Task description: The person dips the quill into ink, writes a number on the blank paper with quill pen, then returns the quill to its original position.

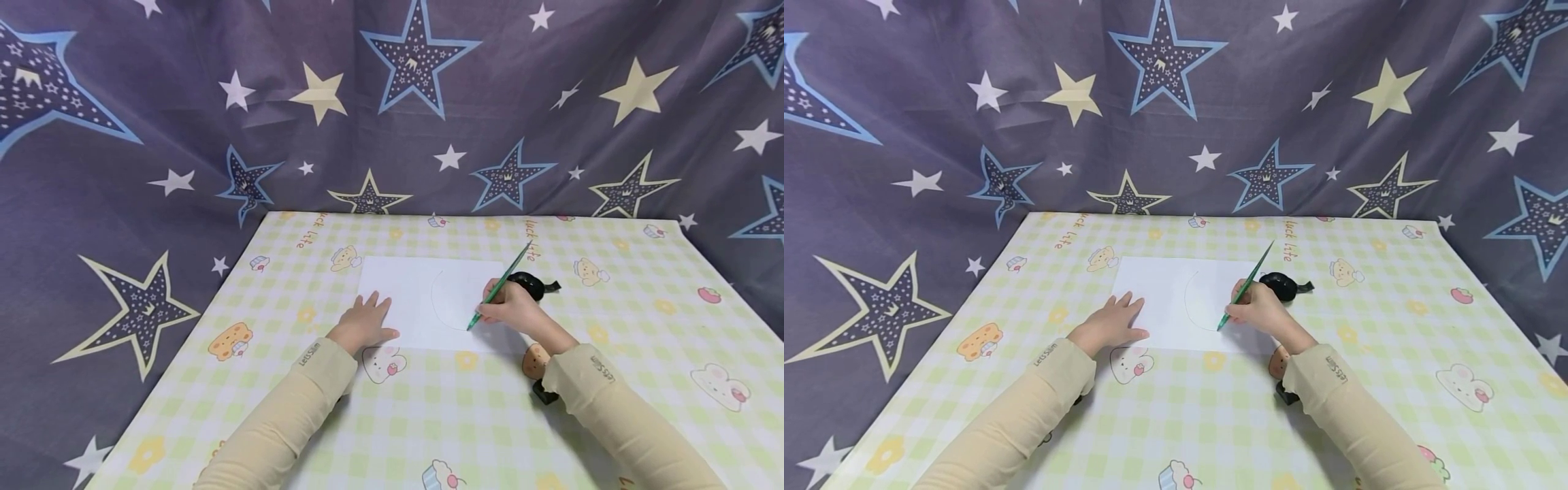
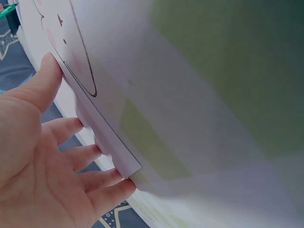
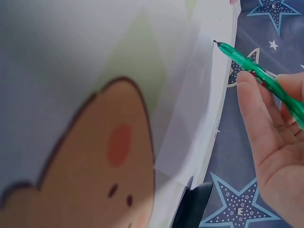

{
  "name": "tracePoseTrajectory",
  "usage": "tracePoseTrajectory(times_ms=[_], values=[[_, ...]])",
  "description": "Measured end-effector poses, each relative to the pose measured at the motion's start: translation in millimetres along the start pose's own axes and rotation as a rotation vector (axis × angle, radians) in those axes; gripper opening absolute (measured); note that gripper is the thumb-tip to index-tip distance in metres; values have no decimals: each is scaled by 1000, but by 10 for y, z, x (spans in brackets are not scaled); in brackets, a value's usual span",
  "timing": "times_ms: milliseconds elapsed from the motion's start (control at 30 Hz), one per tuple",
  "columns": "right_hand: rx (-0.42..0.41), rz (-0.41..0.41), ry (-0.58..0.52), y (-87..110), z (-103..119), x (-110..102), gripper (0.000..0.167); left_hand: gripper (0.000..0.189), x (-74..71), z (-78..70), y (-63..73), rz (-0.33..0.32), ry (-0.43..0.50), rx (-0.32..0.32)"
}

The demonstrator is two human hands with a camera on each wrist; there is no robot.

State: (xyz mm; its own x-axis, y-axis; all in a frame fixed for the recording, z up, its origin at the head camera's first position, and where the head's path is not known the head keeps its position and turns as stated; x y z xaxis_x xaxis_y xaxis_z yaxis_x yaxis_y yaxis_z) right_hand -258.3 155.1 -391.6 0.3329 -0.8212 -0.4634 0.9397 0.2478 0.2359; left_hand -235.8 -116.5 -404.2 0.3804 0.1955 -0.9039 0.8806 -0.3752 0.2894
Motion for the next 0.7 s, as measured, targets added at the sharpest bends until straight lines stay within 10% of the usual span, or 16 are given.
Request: tracePoseTrajectory(times_ms=[700], values=[[2, -9, 10, -8, -86, -78, 12, 73, 4, 1, -6, -5, 18, 7]])
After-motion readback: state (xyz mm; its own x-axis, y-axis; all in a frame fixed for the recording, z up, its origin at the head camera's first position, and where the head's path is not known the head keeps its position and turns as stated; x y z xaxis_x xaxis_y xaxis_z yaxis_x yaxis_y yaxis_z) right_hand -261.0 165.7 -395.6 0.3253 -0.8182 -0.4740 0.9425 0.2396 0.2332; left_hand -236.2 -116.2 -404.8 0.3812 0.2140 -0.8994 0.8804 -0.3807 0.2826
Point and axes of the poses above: each hand's wrist, its own y-axis away from the middle knuckle, its own x-axis out of the palm, z = x × y, the point moved 2 cm from there along -y, towards the middle knuckle, and after that the axes turned 11 degrees about x, right-handed, at the moved point
